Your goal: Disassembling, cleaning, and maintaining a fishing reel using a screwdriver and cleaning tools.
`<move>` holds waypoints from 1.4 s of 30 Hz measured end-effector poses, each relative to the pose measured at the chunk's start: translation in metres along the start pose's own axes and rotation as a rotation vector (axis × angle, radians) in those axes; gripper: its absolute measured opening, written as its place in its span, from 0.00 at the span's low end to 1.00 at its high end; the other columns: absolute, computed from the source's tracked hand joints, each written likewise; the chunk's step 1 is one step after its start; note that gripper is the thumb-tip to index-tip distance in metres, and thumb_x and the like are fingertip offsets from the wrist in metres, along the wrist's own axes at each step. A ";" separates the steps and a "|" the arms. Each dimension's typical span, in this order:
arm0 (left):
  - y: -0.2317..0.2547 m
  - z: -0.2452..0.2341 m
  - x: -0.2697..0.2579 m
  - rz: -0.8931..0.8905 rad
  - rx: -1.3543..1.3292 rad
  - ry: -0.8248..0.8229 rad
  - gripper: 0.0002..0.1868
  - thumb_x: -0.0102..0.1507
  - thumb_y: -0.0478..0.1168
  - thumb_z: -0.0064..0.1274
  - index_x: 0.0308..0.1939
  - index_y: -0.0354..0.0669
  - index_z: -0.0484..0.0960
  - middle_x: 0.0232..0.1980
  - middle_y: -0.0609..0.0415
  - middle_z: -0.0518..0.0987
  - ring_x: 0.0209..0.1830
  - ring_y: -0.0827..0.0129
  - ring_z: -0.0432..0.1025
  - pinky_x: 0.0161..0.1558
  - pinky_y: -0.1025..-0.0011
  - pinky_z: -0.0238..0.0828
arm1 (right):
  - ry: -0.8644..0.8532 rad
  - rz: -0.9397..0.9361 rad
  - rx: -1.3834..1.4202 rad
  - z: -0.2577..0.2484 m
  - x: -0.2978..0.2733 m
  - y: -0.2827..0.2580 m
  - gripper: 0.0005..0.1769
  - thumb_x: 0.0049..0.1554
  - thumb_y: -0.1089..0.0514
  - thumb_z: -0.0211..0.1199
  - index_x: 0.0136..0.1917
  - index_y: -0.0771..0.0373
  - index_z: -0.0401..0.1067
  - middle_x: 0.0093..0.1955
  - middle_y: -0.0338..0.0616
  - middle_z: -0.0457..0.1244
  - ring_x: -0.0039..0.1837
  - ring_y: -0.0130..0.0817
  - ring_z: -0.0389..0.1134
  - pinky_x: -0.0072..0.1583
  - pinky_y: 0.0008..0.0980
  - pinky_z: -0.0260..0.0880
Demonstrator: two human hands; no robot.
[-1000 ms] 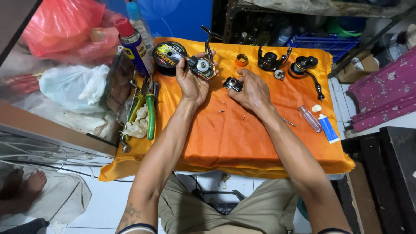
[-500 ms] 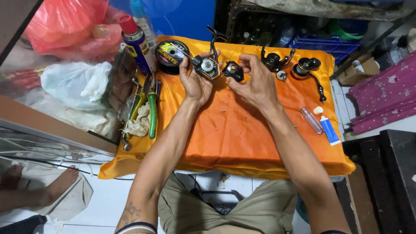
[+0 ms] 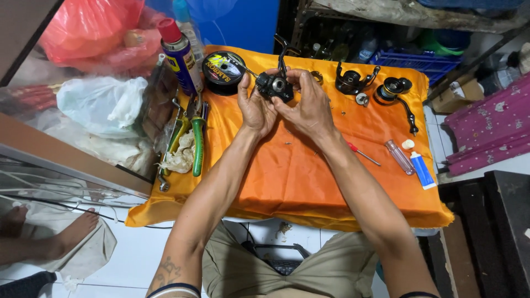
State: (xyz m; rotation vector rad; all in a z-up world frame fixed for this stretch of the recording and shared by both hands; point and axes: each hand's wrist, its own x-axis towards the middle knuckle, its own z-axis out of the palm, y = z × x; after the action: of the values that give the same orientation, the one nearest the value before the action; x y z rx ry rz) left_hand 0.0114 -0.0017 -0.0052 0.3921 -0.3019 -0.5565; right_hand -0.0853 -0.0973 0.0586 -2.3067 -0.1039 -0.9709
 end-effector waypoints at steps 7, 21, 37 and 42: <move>0.008 0.020 -0.011 -0.006 0.000 -0.019 0.39 0.64 0.70 0.40 0.58 0.42 0.81 0.53 0.44 0.83 0.54 0.57 0.79 0.59 0.62 0.79 | -0.008 -0.034 -0.004 0.001 0.000 0.005 0.28 0.50 0.57 0.78 0.61 0.64 0.71 0.51 0.50 0.67 0.50 0.44 0.72 0.53 0.36 0.76; 0.009 0.023 -0.013 -0.005 0.020 -0.046 0.38 0.66 0.69 0.38 0.60 0.40 0.79 0.51 0.45 0.83 0.51 0.57 0.80 0.59 0.62 0.81 | -0.040 0.016 -0.049 -0.006 0.004 -0.003 0.25 0.52 0.53 0.79 0.61 0.61 0.78 0.52 0.51 0.67 0.54 0.49 0.72 0.56 0.45 0.75; 0.016 0.036 -0.020 -0.170 0.088 -0.184 0.36 0.64 0.66 0.34 0.59 0.40 0.75 0.47 0.50 0.78 0.49 0.64 0.77 0.51 0.71 0.82 | -0.223 0.266 0.226 -0.031 0.023 0.015 0.22 0.53 0.55 0.77 0.60 0.60 0.79 0.47 0.47 0.70 0.47 0.29 0.70 0.47 0.23 0.75; 0.007 0.013 -0.010 -0.190 0.050 -0.232 0.31 0.63 0.56 0.34 0.61 0.39 0.72 0.51 0.52 0.74 0.55 0.60 0.73 0.62 0.63 0.75 | -0.311 0.385 0.314 -0.035 0.028 0.015 0.22 0.54 0.56 0.77 0.61 0.56 0.79 0.48 0.38 0.69 0.46 0.19 0.68 0.49 0.22 0.75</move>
State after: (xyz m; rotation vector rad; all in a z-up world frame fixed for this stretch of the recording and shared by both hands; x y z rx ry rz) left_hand 0.0014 0.0060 0.0078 0.4074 -0.5054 -0.7841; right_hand -0.0821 -0.1343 0.0884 -2.0638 0.0562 -0.3705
